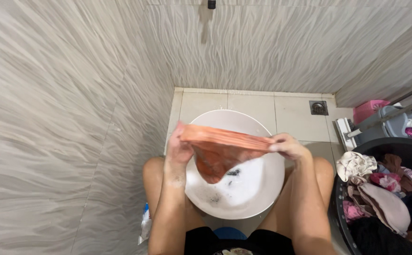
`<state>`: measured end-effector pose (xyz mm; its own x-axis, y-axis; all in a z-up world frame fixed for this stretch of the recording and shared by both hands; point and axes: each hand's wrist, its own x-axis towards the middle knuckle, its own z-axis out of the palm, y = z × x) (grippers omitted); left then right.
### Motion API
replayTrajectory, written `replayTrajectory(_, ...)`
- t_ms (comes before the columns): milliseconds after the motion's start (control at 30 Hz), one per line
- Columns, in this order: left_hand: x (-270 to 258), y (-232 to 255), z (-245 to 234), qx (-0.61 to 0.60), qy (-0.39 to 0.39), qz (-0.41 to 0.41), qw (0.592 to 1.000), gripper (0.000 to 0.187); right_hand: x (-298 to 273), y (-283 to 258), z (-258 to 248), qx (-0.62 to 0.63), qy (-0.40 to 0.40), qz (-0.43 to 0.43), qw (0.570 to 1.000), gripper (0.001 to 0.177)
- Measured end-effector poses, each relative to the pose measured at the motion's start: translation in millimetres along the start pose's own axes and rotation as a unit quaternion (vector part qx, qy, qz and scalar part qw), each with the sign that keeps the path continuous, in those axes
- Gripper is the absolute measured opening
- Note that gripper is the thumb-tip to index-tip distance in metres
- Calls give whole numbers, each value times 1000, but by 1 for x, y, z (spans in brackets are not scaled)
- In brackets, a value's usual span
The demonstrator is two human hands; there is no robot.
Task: The person sits on the floor and hand washes several small garments in a white basin filled with soapy water. They scrub and wring each item individually, including a dark garment, a pink item, and an orange item, then place them into a black laundry basket beside them.
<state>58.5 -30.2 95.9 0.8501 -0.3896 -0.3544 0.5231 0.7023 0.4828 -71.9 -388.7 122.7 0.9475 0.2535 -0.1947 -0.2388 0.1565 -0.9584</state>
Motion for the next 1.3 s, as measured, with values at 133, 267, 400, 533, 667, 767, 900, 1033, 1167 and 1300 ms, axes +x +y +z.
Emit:
replayTrajectory(133,-6,-46,-8,-6,-35,-117,993,61,19,33,83,135,59,-236,960,20)
replayTrajectory(267,-26,-113,9,73,-47,-112,990,44,76,74,166,-193,274,-327,883,15)
replayTrajectory(400,-57,-130,39,177,-45,-102,978,28,107,81,144,-300,418,-336,789,15)
replayTrajectory(533,-72,-104,61,307,-8,-103,946,20,101,78,60,-265,471,-202,817,11)
replayTrajectory(667,-67,-47,20,502,-51,248,827,22,70,98,4,-518,429,-105,733,10)
replayTrajectory(767,-47,-20,-14,360,126,157,911,34,55,99,6,-798,239,9,554,12)
replayTrajectory(900,-26,-49,-9,571,101,88,810,42,32,73,41,-221,89,67,969,32)
replayTrajectory(1033,-28,-64,55,606,-46,-15,794,37,37,39,90,-158,-56,-12,986,79)
replayTrajectory(1167,-43,-32,112,544,-153,3,825,37,57,18,97,1,-60,-4,998,84)
replayTrajectory(1300,-46,43,64,319,-223,112,914,40,66,24,104,-155,36,-13,987,90)
